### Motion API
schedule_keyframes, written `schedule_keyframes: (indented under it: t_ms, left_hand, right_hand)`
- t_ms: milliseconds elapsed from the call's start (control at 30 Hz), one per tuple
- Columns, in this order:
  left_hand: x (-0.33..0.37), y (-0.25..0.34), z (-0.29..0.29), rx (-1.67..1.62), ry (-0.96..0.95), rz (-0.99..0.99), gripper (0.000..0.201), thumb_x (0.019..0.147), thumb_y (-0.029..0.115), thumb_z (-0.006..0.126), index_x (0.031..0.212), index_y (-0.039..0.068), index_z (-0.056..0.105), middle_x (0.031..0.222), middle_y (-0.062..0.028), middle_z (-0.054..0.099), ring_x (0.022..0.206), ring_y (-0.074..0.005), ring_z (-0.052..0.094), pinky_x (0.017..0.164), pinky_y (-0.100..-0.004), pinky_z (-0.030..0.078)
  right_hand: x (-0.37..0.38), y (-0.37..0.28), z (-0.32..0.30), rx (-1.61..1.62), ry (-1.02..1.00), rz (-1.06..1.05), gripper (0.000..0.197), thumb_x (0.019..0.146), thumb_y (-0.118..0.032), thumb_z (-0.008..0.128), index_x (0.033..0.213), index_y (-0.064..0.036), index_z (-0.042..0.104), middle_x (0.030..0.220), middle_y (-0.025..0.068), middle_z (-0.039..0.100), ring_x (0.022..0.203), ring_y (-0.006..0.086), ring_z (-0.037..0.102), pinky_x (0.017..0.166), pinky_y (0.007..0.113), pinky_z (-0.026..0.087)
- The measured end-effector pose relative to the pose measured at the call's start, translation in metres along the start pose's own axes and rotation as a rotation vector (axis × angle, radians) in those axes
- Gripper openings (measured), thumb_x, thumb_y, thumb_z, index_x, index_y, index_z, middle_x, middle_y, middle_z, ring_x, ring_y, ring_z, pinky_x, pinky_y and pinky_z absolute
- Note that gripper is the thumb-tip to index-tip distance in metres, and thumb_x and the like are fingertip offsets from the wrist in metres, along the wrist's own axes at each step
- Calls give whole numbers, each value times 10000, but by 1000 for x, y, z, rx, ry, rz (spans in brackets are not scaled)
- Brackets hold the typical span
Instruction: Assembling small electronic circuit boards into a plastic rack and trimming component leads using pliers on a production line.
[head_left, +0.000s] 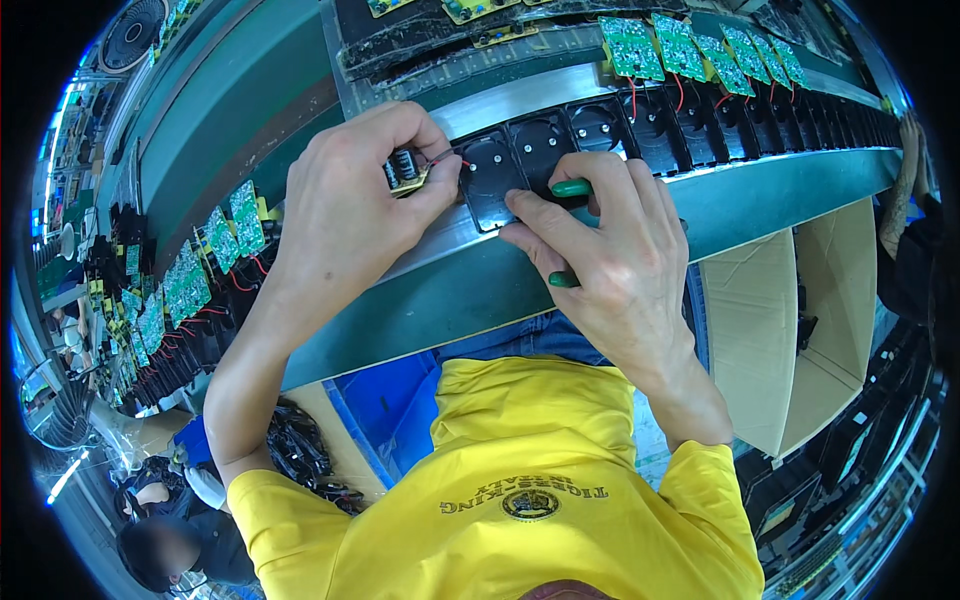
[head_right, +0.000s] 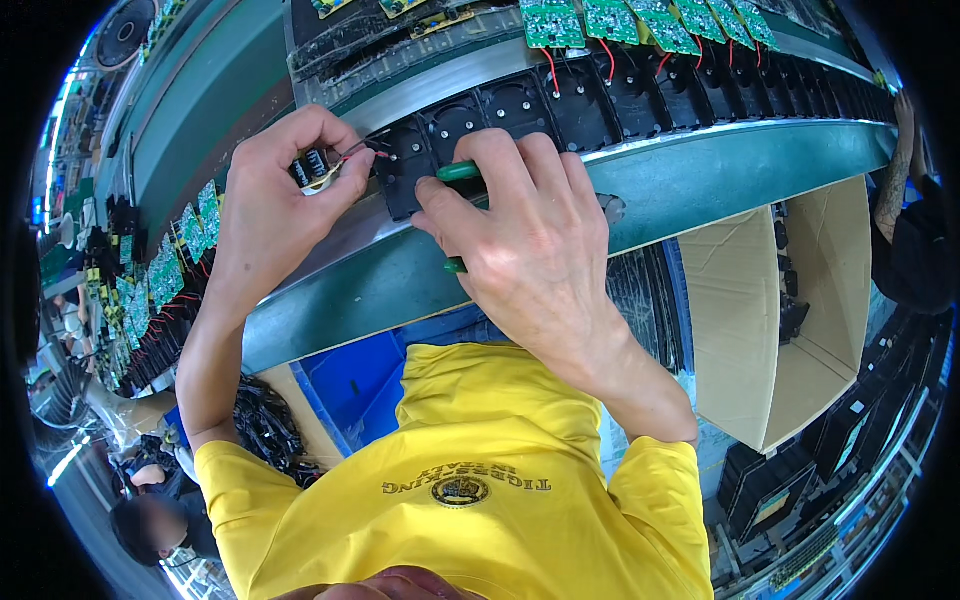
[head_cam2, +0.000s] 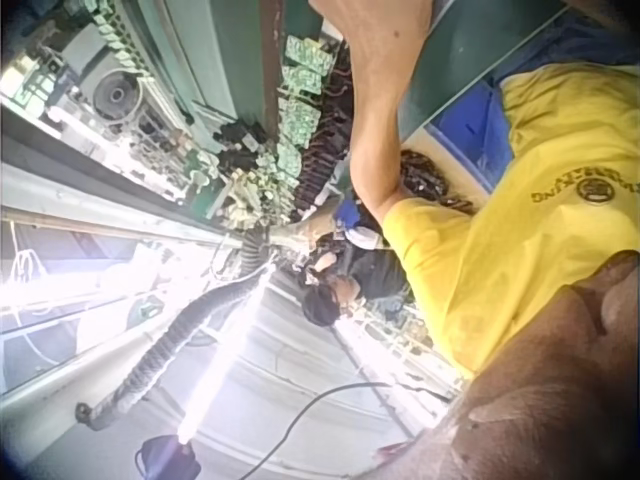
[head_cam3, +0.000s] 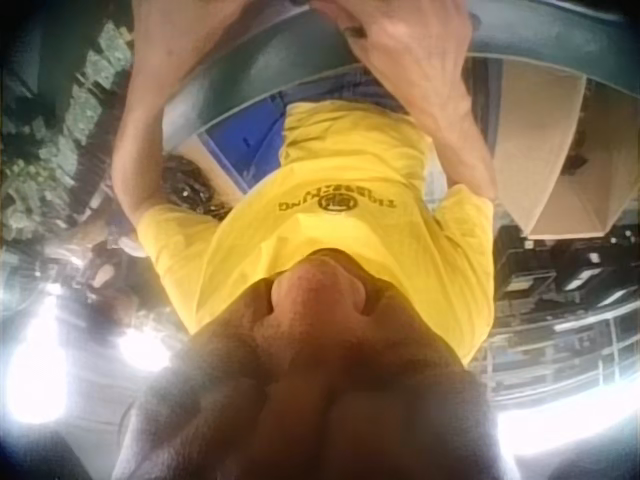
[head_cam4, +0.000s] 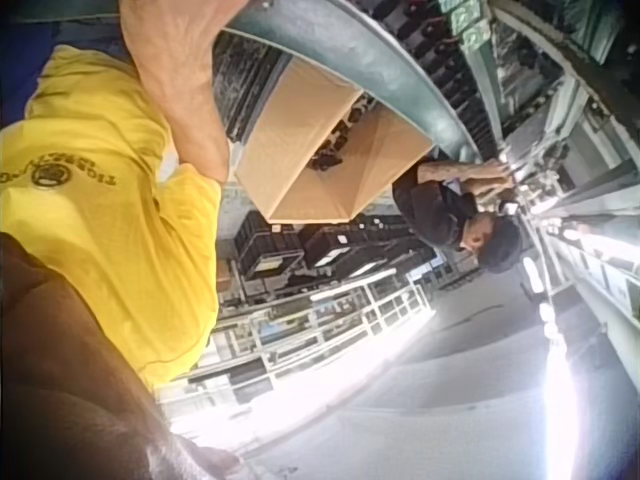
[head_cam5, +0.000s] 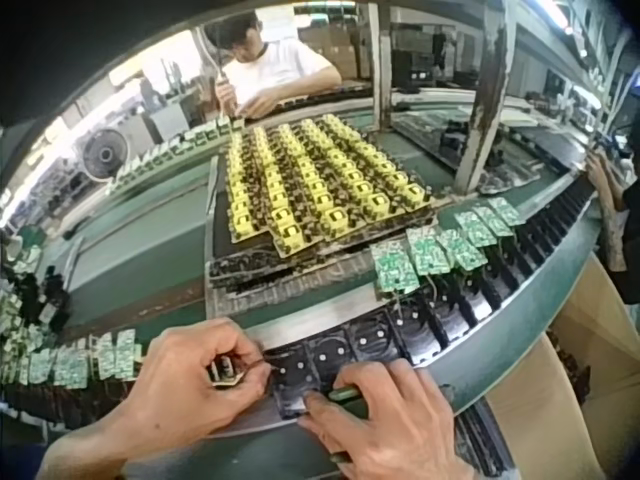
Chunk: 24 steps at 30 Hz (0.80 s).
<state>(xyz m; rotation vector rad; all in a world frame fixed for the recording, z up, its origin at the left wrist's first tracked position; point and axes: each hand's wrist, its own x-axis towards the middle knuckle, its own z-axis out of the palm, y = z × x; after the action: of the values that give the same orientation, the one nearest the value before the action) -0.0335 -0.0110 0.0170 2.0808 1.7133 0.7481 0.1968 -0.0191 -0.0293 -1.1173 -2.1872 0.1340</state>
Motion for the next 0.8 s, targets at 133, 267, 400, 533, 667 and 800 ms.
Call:
schedule_keyframes:
  t_ms: [133, 267, 400, 533, 667, 800]
  left_hand:
    - [4, 7, -4, 12, -54, -14, 65, 947, 28, 798, 963, 8, 738, 859, -8, 728, 776, -123, 587, 748, -270, 483]
    - [15, 22, -14, 122, -166, -54, 78, 926, 14, 795, 982, 6, 742, 935, -28, 747, 805, -148, 608, 751, -286, 488]
    - [14, 1, -14, 100, -207, 121, 64, 915, 42, 791, 969, 36, 758, 971, -33, 760, 833, -239, 673, 765, -352, 547]
    - [18, -14, -23, 166, -247, 309, 81, 909, 49, 791, 987, 63, 773, 1023, -22, 752, 882, -255, 696, 771, -363, 564]
    - [29, -20, -25, 261, -261, 494, 121, 905, 38, 788, 1018, 82, 786, 1058, -11, 732, 911, -240, 686, 775, -350, 556]
    - [28, -34, -22, 333, -208, 603, 169, 901, 8, 777, 1048, 88, 797, 1044, -18, 712, 879, -242, 654, 784, -349, 536]
  right_hand:
    - [0, 1, 0, 4, 4, -1, 180, 849, -188, 959, 1014, -138, 907, 1177, 40, 667, 924, 216, 585, 801, 346, 537]
    - [-2, 4, -2, -31, -25, -17, 341, 824, -218, 981, 1145, -142, 893, 1194, 40, 660, 921, 195, 580, 799, 330, 532]
    - [10, -6, -21, 237, -60, 56, 566, 787, -222, 1014, 1316, -133, 832, 1145, 43, 667, 878, 170, 562, 784, 309, 509]
    - [40, -5, -35, 801, 49, 141, 647, 951, -344, 919, 1508, -94, 706, 998, 34, 636, 781, 138, 493, 731, 280, 439]
    - [75, 11, -5, 1571, 148, 295, 427, 1153, -460, 587, 1282, -68, 697, 870, 22, 563, 725, 137, 451, 684, 284, 388]
    - [99, -14, 35, 1649, 411, 499, 505, 1222, -463, 396, 1079, -43, 637, 822, 44, 588, 700, 138, 507, 678, 281, 434]
